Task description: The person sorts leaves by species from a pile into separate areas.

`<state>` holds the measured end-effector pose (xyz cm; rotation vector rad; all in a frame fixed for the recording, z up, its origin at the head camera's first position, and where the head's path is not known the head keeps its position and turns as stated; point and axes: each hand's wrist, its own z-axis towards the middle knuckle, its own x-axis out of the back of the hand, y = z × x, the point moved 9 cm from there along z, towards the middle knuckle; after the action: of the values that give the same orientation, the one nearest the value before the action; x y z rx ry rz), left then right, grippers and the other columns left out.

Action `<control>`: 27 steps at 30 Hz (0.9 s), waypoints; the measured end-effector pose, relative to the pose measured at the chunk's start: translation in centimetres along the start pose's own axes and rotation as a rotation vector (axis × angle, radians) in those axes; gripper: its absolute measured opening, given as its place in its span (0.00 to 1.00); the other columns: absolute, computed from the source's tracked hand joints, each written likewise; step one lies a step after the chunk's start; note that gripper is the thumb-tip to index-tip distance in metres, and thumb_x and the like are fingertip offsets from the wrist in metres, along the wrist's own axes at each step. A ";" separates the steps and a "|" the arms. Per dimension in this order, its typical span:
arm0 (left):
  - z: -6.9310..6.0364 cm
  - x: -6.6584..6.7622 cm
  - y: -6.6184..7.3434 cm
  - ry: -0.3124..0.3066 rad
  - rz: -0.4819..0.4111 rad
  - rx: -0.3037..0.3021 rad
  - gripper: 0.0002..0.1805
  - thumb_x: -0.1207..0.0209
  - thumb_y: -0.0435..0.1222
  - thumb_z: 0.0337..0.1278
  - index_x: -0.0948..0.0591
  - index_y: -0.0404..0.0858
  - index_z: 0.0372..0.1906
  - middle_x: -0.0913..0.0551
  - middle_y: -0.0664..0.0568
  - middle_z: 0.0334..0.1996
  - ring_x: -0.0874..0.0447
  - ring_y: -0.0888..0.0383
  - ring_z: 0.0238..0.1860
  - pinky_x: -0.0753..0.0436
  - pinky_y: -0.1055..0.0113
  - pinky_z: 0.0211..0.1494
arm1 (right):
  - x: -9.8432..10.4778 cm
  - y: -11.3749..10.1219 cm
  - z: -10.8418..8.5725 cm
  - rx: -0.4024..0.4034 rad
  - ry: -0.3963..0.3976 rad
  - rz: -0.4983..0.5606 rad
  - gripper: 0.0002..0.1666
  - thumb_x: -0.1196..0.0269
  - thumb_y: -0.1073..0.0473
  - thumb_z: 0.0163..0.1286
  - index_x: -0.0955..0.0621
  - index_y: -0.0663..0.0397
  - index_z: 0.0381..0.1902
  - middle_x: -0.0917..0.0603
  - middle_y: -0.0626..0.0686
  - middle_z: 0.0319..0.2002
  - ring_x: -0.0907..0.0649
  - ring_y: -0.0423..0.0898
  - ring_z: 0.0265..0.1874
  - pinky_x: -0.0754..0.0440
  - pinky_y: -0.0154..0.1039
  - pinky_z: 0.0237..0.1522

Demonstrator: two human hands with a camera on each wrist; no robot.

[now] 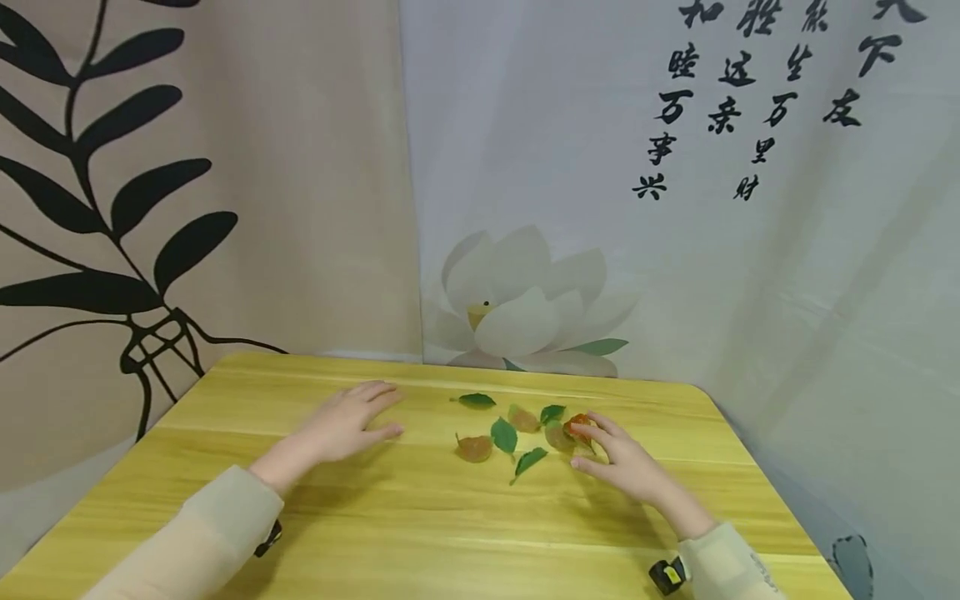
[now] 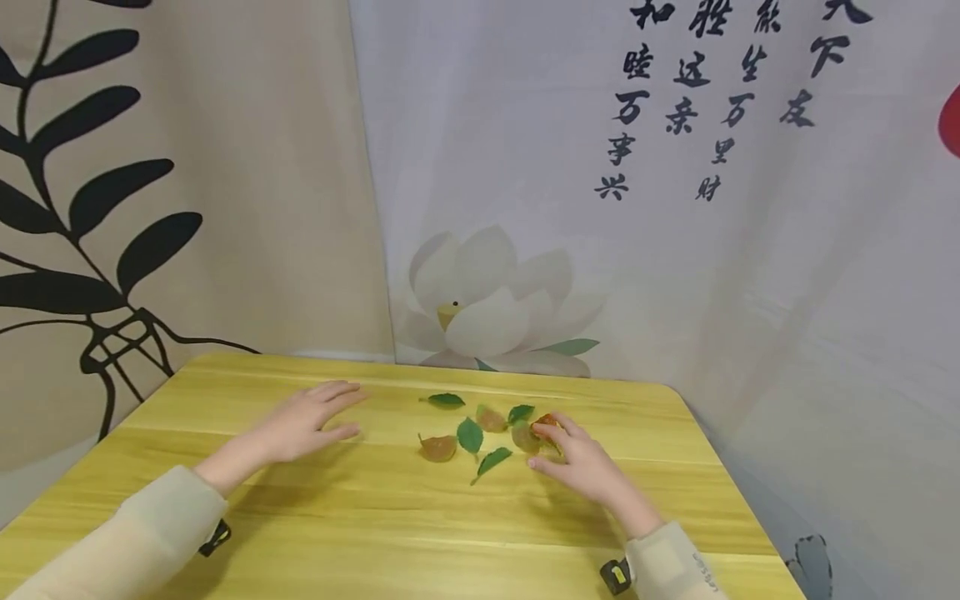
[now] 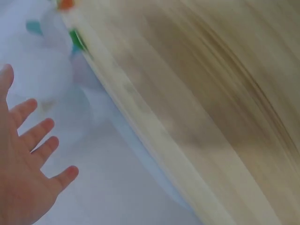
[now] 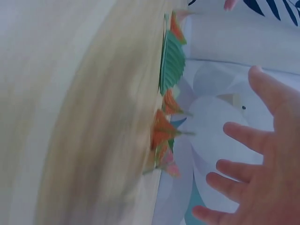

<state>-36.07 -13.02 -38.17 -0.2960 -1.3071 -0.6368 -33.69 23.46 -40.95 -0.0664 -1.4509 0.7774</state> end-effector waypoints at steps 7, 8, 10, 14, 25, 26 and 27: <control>1.1 -2.2 6.4 -0.064 -0.001 -0.158 0.34 0.53 0.61 0.66 0.30 0.47 0.70 0.31 0.51 0.68 0.37 0.46 0.69 0.39 0.41 0.66 | -0.5 -0.3 0.3 0.008 0.027 0.067 0.35 0.37 0.45 0.68 0.28 0.57 0.67 0.40 0.64 0.71 0.36 0.66 0.66 0.35 0.66 0.59; 1.2 -2.5 7.0 -0.071 0.003 -0.173 0.35 0.54 0.62 0.66 0.30 0.47 0.70 0.31 0.52 0.67 0.37 0.47 0.69 0.39 0.41 0.66 | -0.5 -0.5 0.3 0.010 0.035 0.076 0.34 0.37 0.45 0.68 0.27 0.57 0.66 0.39 0.64 0.70 0.35 0.65 0.66 0.34 0.65 0.59; 1.5 -3.1 8.2 -0.074 -0.006 -0.207 0.34 0.52 0.61 0.66 0.29 0.47 0.69 0.29 0.53 0.66 0.35 0.48 0.68 0.38 0.42 0.66 | -0.4 -0.7 0.5 0.012 0.053 0.100 0.33 0.36 0.46 0.68 0.26 0.57 0.65 0.35 0.63 0.68 0.32 0.63 0.64 0.32 0.63 0.59; 2.3 -3.9 10.2 -0.067 -0.029 -0.270 0.30 0.45 0.56 0.65 0.27 0.47 0.67 0.24 0.55 0.62 0.30 0.52 0.64 0.37 0.43 0.66 | -0.5 -1.4 0.8 0.017 0.076 0.143 0.30 0.36 0.45 0.67 0.23 0.56 0.61 0.25 0.58 0.59 0.25 0.59 0.56 0.26 0.58 0.54; 4.9 -4.6 12.7 -0.021 0.010 -0.265 0.30 0.39 0.56 0.59 0.23 0.47 0.63 0.19 0.56 0.55 0.22 0.54 0.56 0.33 0.44 0.62 | -0.4 -0.8 1.7 -0.057 0.120 0.164 0.22 0.34 0.49 0.66 0.18 0.54 0.54 0.19 0.56 0.46 0.27 0.44 0.30 0.28 0.38 0.30; 5.1 -4.7 12.8 -0.016 0.015 -0.264 0.31 0.38 0.56 0.57 0.23 0.47 0.63 0.18 0.56 0.54 0.21 0.54 0.54 0.32 0.44 0.61 | -0.2 -0.3 1.8 -0.069 0.134 0.169 0.21 0.34 0.51 0.66 0.18 0.55 0.53 0.19 0.57 0.45 0.27 0.44 0.29 0.28 0.38 0.29; 5.3 -4.8 13.0 -0.011 0.020 -0.260 0.31 0.38 0.57 0.56 0.22 0.47 0.62 0.18 0.56 0.53 0.20 0.54 0.53 0.32 0.44 0.60 | 0.1 0.2 2.0 -0.086 0.145 0.179 0.21 0.34 0.52 0.66 0.18 0.55 0.53 0.19 0.57 0.45 0.27 0.44 0.28 0.28 0.38 0.28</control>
<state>-33.30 1.47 -39.47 -0.5251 -1.2307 -0.7902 -35.55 22.87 -40.64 -0.3157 -1.3523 0.8378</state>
